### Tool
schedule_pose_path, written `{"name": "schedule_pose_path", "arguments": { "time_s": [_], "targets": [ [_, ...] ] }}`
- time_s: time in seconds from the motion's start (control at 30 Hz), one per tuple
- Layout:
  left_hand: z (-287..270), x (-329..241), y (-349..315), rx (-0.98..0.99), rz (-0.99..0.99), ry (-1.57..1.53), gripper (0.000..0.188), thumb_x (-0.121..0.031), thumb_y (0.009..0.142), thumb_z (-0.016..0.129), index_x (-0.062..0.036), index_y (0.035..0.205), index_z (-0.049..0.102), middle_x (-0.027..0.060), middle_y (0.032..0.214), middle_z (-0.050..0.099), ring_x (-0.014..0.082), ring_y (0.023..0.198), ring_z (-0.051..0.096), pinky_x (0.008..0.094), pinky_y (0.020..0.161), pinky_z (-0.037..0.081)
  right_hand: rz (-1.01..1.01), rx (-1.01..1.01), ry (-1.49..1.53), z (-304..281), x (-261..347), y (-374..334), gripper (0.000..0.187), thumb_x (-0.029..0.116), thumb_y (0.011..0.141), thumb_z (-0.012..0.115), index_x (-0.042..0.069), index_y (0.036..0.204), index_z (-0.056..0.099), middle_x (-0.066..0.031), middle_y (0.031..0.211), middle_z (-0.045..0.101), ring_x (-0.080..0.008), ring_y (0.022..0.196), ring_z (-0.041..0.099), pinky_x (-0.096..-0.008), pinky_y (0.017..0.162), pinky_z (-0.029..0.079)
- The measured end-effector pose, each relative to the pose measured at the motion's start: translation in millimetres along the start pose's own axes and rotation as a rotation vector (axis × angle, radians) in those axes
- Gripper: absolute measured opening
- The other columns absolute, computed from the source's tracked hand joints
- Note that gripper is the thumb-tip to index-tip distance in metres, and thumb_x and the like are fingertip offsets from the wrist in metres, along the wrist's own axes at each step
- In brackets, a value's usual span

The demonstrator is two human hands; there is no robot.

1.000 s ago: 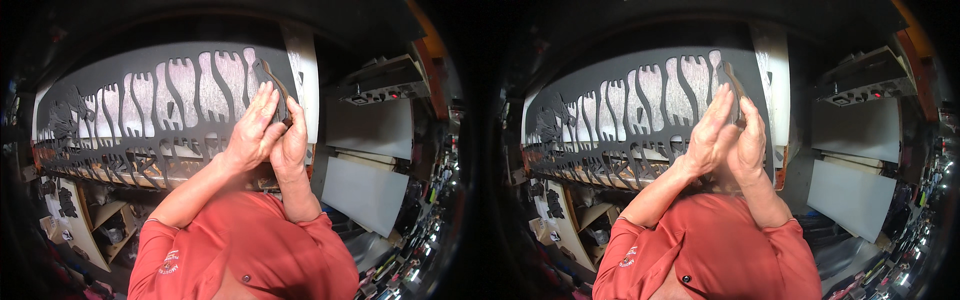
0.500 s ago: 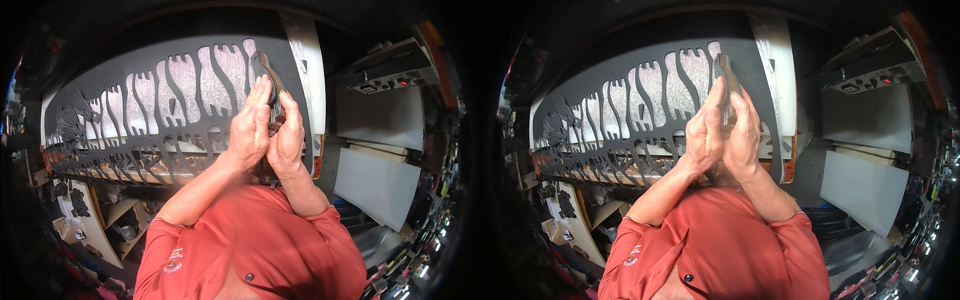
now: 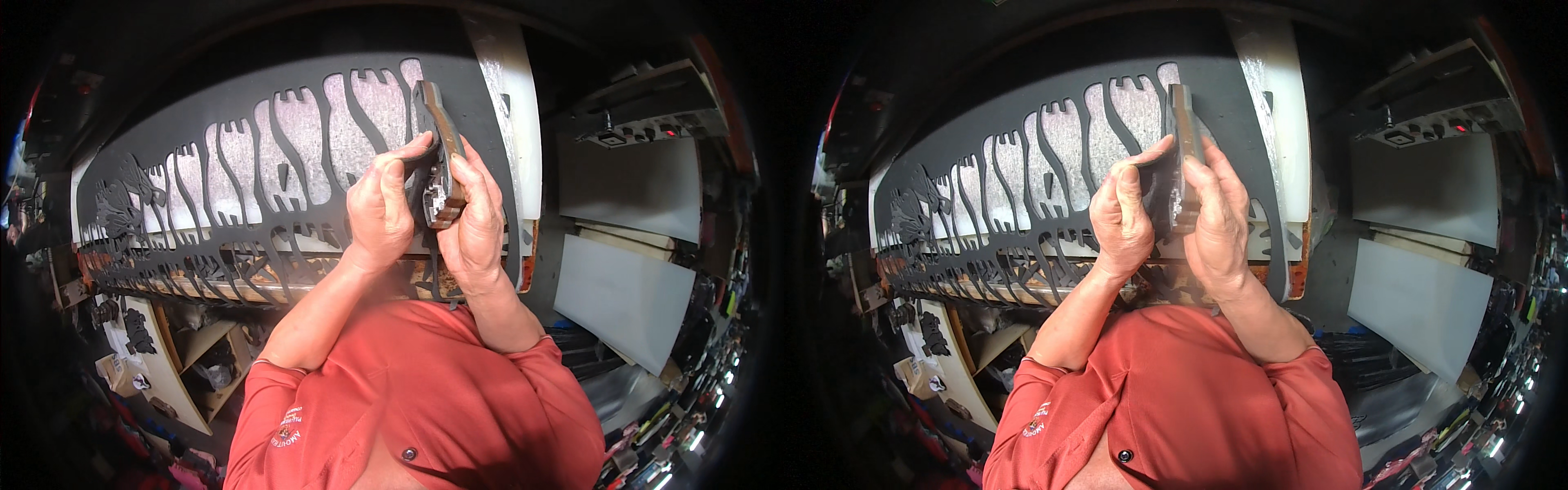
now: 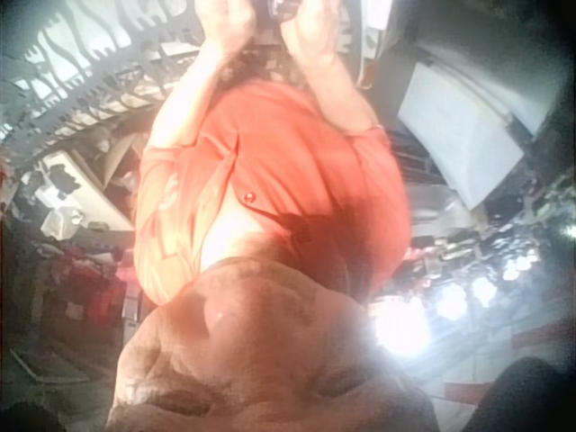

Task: The person repeatedly picks up black rubber pieces from a perforated metal sheet, separates them by hand, and places them into a pile. The person handles the pieces one at a time, turning them over and moving them aside.

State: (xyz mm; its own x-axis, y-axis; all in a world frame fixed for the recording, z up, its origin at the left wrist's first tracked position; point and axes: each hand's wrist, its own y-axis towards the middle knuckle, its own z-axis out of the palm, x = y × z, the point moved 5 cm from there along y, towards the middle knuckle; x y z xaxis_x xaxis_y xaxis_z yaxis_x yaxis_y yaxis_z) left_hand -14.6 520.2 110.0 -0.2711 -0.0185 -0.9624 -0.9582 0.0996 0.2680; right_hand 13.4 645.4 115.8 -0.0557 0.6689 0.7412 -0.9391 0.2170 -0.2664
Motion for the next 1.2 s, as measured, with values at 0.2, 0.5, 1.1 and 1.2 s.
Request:
{"name": "schedule_pose_path", "arguments": {
  "time_s": [0.2, 0.5, 1.1, 1.2],
  "targets": [
    [-0.3, 2.2, 3.0, 0.029, -0.087, -0.187, 0.038, -0.018, 0.119, 0.043, 0.0055, 0.128, 0.071, 0.0183, 0.132, 0.076, 0.0238, 0.119, 0.073, 0.0358, 0.106, 0.056, 0.041, 0.042, 0.042, -4.1, 7.6, 1.1, 0.052, 0.014, 0.110, 0.054, -0.006, 0.157, 0.047, -0.0119, 0.141, 0.067, -0.0160, 0.125, 0.067, -0.0327, 0.110, 0.052],
    [-125.5, 46.5, 46.3, 0.029, -0.379, -0.235, 0.037, -0.035, 0.115, 0.056, -0.0050, 0.116, 0.076, 0.0071, 0.102, 0.078, 0.0137, 0.088, 0.072, 0.0303, 0.080, 0.060, 0.168, 0.118, 0.053, -48.5, 37.2, 11.8, 0.061, 0.010, 0.103, 0.057, -0.019, 0.154, 0.041, -0.0283, 0.137, 0.068, -0.0292, 0.122, 0.072, -0.0399, 0.109, 0.058],
    [-105.4, 39.6, 32.1, 0.128, -0.659, -1.188, 0.080, -0.064, 0.114, 0.030, 0.0038, 0.134, 0.068, 0.0325, 0.137, 0.068, 0.0396, 0.130, 0.068, 0.0500, 0.112, 0.056, -0.375, 0.437, -1.020, 28.0, 14.7, 31.3, 0.016, 0.003, 0.095, 0.080, -0.004, 0.108, 0.075, -0.0071, 0.087, 0.072, -0.0132, 0.077, 0.067, -0.0290, 0.069, 0.053],
    [-85.2, 25.6, 11.5, -0.045, -0.631, -0.785, 0.048, -0.039, 0.111, 0.059, 0.0012, 0.136, 0.067, 0.0192, 0.130, 0.073, 0.0268, 0.114, 0.074, 0.0409, 0.100, 0.061, -0.246, 0.335, -0.979, 22.3, 1.8, 28.8, 0.013, 0.006, 0.095, 0.080, -0.001, 0.104, 0.075, -0.0116, 0.087, 0.073, -0.0196, 0.076, 0.070, -0.0322, 0.069, 0.053]
  ]
}}
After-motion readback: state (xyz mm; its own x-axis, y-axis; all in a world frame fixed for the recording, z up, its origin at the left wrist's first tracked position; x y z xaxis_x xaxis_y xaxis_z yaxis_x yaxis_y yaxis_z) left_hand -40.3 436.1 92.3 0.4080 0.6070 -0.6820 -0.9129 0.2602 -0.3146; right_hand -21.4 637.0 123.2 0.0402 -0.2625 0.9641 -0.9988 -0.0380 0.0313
